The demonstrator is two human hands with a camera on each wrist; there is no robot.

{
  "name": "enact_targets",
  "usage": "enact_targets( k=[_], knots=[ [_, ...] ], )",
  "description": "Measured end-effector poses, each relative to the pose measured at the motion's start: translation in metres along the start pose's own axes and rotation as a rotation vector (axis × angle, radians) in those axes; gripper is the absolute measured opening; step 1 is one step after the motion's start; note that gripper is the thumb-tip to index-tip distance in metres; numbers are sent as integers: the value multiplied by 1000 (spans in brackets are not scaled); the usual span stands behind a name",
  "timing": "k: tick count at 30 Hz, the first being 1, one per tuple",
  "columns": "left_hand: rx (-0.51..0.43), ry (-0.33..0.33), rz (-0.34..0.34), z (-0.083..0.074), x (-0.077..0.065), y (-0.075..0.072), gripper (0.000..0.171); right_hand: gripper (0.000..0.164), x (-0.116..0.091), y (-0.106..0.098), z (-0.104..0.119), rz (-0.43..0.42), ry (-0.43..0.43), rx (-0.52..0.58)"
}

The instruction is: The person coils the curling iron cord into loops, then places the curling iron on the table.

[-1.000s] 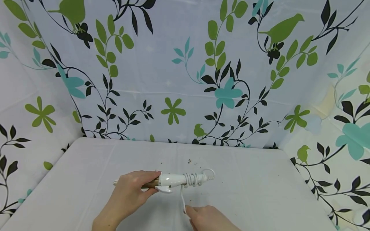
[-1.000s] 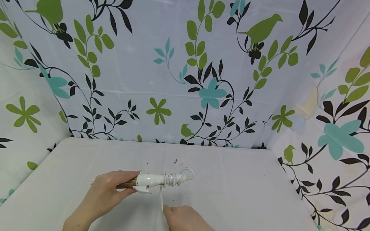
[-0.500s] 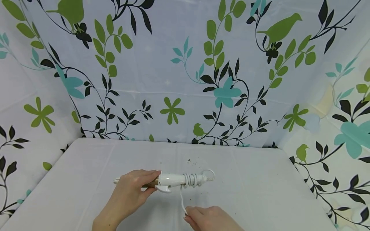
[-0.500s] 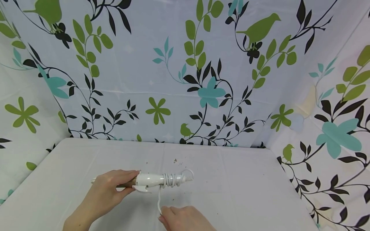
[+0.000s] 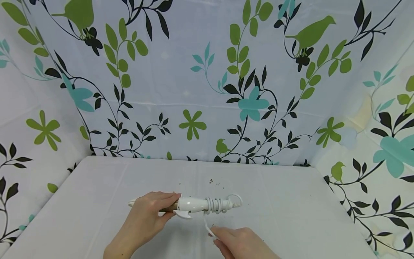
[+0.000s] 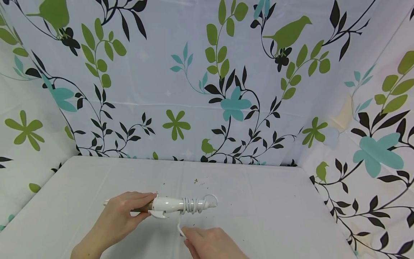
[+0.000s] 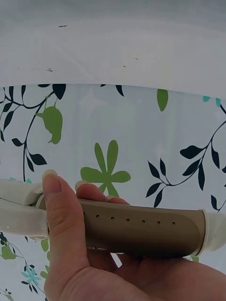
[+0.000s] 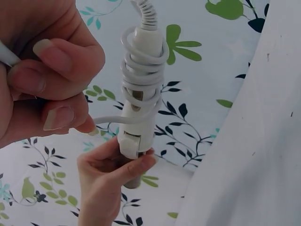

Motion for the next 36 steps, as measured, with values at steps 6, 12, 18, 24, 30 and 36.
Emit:
enact_targets(
  k=[6, 12, 18, 24, 30, 36],
  knots=[
    [-19, -19, 30, -1, -1, 1, 52, 20, -2, -7, -1, -76, -26, -14],
    [-34, -34, 46, -2, -2, -1, 53, 18, -1, -9, 0, -160, -109, -32],
    [-65, -28, 66, -5, -2, 0, 51, 20, 4, -6, 0, -157, -149, -55],
    [-70, -27, 89, -6, -1, 2, 51, 17, 13, -16, -6, -204, -164, -53],
    [-90, -37, 99, -8, -1, 3, 51, 15, 25, -26, -12, -223, -236, -141],
    [-91, -50, 108, -8, 1, 4, 51, 9, 35, -28, -15, -224, -264, -172]
  ],
)
Point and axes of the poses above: each hand's wrist, its own x-axis towards the middle knuckle, its own y-axis out of the palm, z = x × y, the point moved 4 cm from there along x, towards the middle knuckle, and after that the axes turned 2 degrees about -y, right-handed, at the moved point
